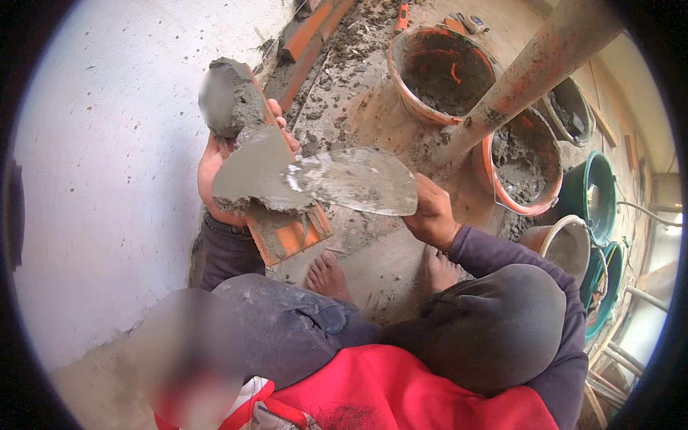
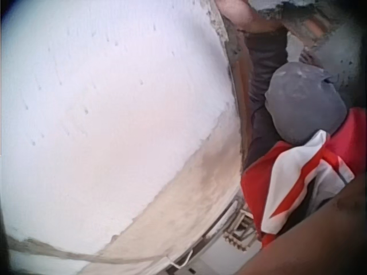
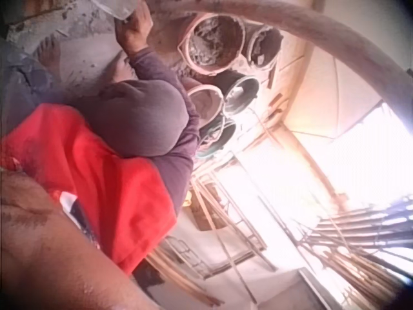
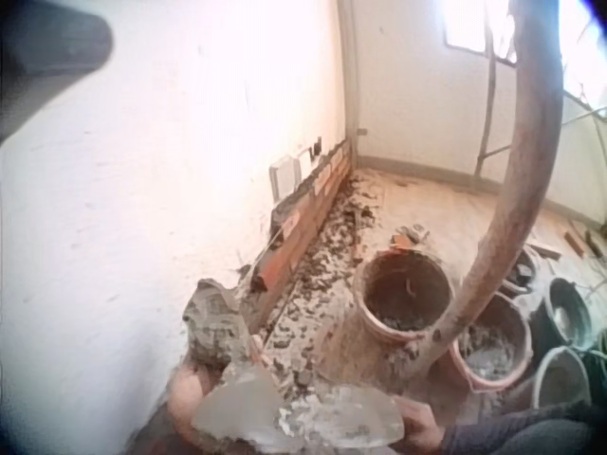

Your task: The person applies mortar to a surface and a brick using a trowel, then places the brick onto a wall and levels it using a hammer.

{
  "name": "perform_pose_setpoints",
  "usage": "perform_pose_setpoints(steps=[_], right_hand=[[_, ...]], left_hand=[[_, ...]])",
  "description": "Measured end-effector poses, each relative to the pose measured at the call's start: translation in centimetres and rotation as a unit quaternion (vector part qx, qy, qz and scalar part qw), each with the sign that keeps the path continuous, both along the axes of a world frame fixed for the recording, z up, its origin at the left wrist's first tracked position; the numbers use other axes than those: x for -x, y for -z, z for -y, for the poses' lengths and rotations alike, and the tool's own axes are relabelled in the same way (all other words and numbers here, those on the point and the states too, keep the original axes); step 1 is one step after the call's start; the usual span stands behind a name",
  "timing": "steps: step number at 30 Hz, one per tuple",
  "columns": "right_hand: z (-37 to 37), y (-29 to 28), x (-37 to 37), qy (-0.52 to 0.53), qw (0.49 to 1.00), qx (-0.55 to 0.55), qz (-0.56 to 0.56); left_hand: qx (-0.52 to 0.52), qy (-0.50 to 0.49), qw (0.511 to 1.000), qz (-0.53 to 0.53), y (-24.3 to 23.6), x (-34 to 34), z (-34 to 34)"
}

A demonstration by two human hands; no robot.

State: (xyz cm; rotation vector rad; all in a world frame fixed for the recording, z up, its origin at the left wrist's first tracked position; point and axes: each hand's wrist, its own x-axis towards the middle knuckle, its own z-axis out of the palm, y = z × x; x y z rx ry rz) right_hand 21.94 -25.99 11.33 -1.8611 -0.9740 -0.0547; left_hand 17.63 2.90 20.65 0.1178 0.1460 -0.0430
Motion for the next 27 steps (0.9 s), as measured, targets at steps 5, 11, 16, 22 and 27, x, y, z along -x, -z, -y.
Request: perform_pose_setpoints(steps=[5,11,16,22,27], right_hand=[[2.9,-1.0,-0.3,0.099,0.973,0.106,-0.181],[-0.2,-5.8,-2.4,-0.108,0.897,-0.062,-0.424],[-2.8,-5.9,-2.3,-0.151,0.964,-0.036,-0.215],[-4.5,-2.5,-0.9,-0.139,0.951,-0.107,-0.254],[-3.3,-0.8,-1.0,-0.155,0.97,-0.084,-0.167]], left_hand=[[-0.058,-0.011,0.998,0.029,0.3,-0.3,-0.1],[-0.069,-0.031,0.997,-0.021,2.0,-1.7,0.9],[-0.055,-0.05,0.994,-0.08,2.3,-2.6,2.5],[-0.016,0.026,0.999,0.042,2.7,-2.3,3.0],[-0.049,0.041,0.998,-0.024,2.2,-2.3,2.9]])
